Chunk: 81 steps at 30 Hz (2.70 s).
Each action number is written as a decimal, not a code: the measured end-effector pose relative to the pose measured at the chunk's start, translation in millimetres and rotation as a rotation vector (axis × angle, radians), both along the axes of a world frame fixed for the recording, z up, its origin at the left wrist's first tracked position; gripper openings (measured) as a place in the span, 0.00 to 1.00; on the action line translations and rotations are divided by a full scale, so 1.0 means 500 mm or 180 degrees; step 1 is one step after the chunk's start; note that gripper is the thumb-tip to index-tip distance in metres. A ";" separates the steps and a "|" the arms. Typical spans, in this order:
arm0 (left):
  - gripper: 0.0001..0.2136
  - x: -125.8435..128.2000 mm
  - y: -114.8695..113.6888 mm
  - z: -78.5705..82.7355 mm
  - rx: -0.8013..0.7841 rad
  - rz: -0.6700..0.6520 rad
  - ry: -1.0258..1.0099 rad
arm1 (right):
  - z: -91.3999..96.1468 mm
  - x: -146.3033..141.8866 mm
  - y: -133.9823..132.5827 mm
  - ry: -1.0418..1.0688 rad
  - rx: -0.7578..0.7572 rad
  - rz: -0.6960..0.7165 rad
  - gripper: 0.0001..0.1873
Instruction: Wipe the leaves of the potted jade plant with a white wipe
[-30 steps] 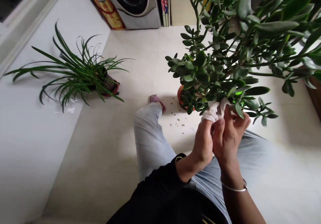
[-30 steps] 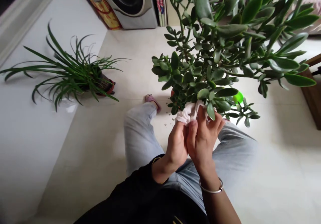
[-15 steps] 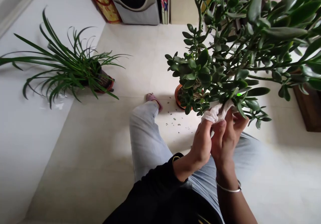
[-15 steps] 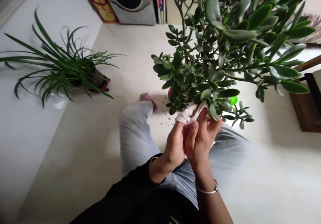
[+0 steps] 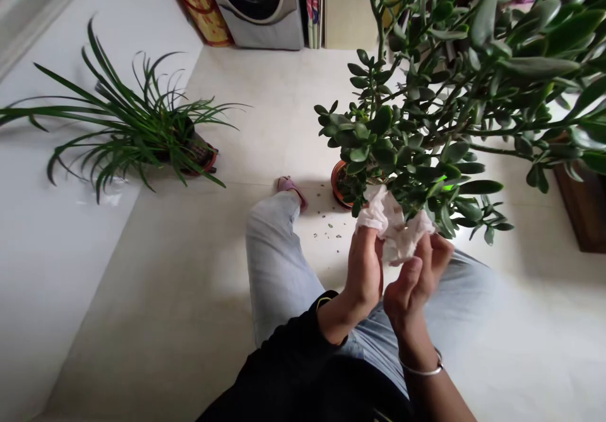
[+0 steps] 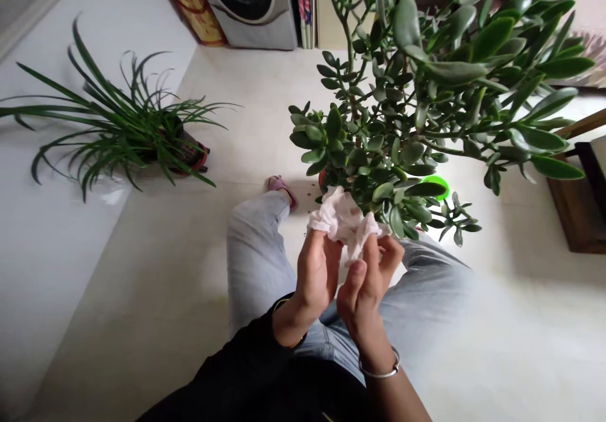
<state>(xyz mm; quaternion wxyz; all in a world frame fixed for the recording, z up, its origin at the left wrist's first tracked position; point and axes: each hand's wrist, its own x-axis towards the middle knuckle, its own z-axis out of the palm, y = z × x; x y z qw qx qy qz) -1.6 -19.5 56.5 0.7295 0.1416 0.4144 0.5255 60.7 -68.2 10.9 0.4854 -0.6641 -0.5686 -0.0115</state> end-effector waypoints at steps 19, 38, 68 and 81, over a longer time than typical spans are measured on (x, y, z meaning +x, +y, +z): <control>0.16 0.000 0.104 -0.016 0.1693 -0.1105 0.1233 | 0.078 0.024 0.045 -0.0245 -0.1610 -0.0177 0.33; 0.21 0.006 0.087 -0.004 0.1332 -0.1058 0.0917 | 0.083 0.028 0.060 -0.0267 -0.1709 -0.0307 0.36; 0.11 -0.039 0.090 -0.043 0.1155 -0.1170 0.1545 | 0.027 0.013 0.025 -0.0127 -0.1589 0.0081 0.31; 0.06 -0.003 0.126 -0.059 0.1455 -0.1288 0.1376 | 0.042 0.018 0.043 -0.0462 -0.1920 0.0017 0.33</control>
